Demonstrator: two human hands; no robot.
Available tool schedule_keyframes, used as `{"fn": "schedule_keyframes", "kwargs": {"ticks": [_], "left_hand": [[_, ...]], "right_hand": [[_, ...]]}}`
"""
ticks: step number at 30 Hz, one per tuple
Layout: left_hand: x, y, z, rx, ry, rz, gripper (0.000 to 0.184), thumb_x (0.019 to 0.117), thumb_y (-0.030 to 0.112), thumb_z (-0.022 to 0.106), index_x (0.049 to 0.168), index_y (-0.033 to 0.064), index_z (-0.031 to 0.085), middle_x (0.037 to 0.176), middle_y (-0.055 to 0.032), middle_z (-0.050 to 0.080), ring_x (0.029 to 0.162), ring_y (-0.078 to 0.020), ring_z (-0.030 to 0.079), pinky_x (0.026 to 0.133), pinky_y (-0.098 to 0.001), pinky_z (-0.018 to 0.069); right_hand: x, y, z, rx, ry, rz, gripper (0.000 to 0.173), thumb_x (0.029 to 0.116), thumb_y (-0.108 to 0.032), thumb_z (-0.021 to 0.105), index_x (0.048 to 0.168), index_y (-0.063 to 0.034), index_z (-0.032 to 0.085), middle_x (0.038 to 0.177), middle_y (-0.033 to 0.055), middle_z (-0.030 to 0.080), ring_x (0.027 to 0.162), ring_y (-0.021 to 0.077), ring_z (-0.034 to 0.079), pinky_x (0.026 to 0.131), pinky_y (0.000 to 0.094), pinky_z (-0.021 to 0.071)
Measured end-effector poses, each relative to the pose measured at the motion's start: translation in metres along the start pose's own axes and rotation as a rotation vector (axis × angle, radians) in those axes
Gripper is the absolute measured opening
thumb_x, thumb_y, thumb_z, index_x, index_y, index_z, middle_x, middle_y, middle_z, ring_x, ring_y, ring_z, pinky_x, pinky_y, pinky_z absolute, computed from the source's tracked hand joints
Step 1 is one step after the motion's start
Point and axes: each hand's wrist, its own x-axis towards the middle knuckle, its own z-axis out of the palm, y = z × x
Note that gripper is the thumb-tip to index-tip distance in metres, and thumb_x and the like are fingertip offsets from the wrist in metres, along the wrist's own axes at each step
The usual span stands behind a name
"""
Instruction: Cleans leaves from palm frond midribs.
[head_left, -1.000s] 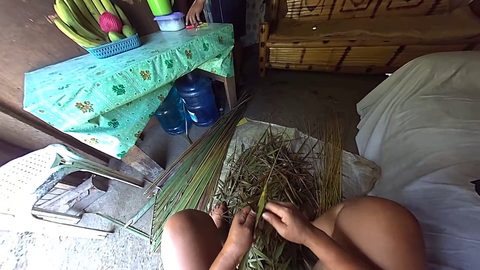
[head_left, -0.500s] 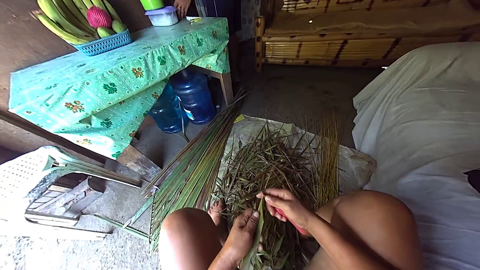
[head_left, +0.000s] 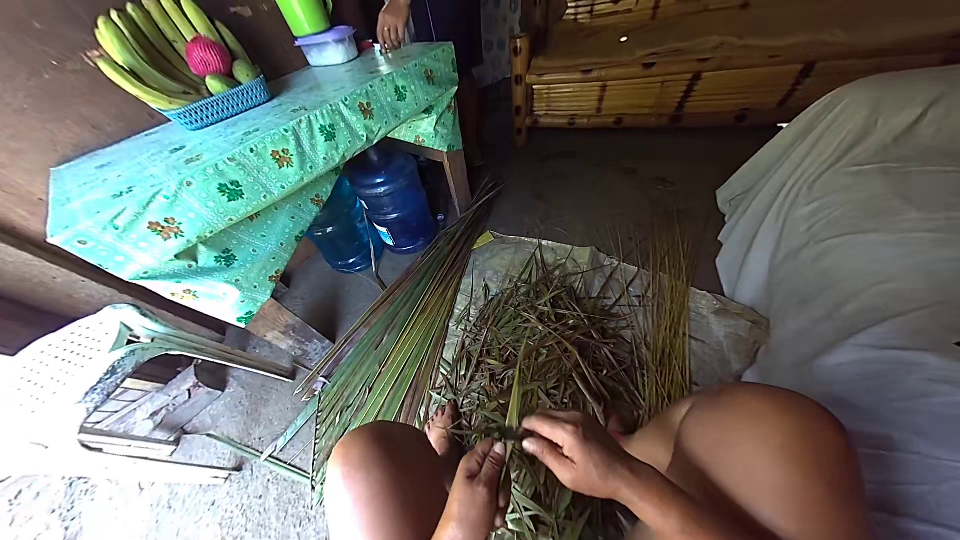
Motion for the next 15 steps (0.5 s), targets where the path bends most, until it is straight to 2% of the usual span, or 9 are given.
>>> {"fn": "schedule_keyframes", "kwargs": {"ticks": [2,5,7,10,12,15], "left_hand": [[-0.003,-0.001,0.001,-0.042,-0.029,-0.018,0.031,0.1112,0.016,0.029,0.094,0.0095,0.054,0.054,0.0074,0.046,0.040,0.0005,0.040,0.039,-0.0139,0.0345],[-0.010,-0.001,0.002,-0.061,-0.060,-0.038,0.032,0.1106,0.016,0.031,0.093,0.0104,0.057,0.054,0.0078,0.046,0.040,0.0015,0.039,0.038,-0.0132,0.0338],[-0.012,-0.001,0.002,-0.051,-0.058,-0.051,0.032,0.1109,0.016,0.031,0.093,0.0099,0.057,0.054,0.0076,0.046,0.039,0.0018,0.039,0.038,-0.0129,0.0331],[-0.005,0.002,0.001,-0.048,-0.030,-0.048,0.033,0.1117,0.016,0.030,0.094,0.0090,0.056,0.054,0.0068,0.045,0.039,0.0008,0.038,0.038,-0.0137,0.0333],[0.000,0.007,0.001,-0.057,-0.002,-0.050,0.033,0.1123,0.017,0.030,0.094,0.0081,0.056,0.055,0.0062,0.045,0.040,-0.0001,0.038,0.038,-0.0142,0.0335],[0.003,0.013,0.007,-0.064,0.037,-0.066,0.032,0.1119,0.016,0.031,0.093,0.0097,0.056,0.054,0.0062,0.044,0.040,-0.0003,0.038,0.039,-0.0150,0.0331]], "right_hand": [[0.008,0.009,-0.006,-0.089,0.056,0.068,0.035,0.1027,-0.030,0.051,0.096,-0.0032,0.072,0.085,0.0115,0.071,0.075,0.0244,0.071,0.065,0.0434,0.0589],[0.023,0.027,-0.027,-0.085,0.112,0.319,0.034,0.1041,-0.025,0.051,0.108,0.0019,0.072,0.091,0.0179,0.072,0.082,0.0318,0.071,0.076,0.0527,0.0568],[0.028,0.039,-0.038,-0.086,0.172,0.381,0.035,0.1042,-0.025,0.050,0.109,0.0015,0.072,0.088,0.0173,0.070,0.080,0.0299,0.069,0.075,0.0506,0.0549],[0.019,0.019,-0.039,0.041,0.089,0.332,0.035,0.1032,-0.026,0.050,0.108,0.0003,0.073,0.087,0.0144,0.071,0.079,0.0246,0.068,0.075,0.0466,0.0557],[0.006,-0.004,-0.025,0.140,-0.016,0.208,0.032,0.1023,-0.024,0.052,0.104,-0.0001,0.074,0.087,0.0127,0.072,0.079,0.0219,0.069,0.074,0.0428,0.0575],[-0.007,-0.016,0.003,0.125,-0.076,-0.011,0.031,0.1018,-0.027,0.053,0.096,-0.0034,0.072,0.080,0.0091,0.070,0.071,0.0185,0.068,0.064,0.0361,0.0566]]}}
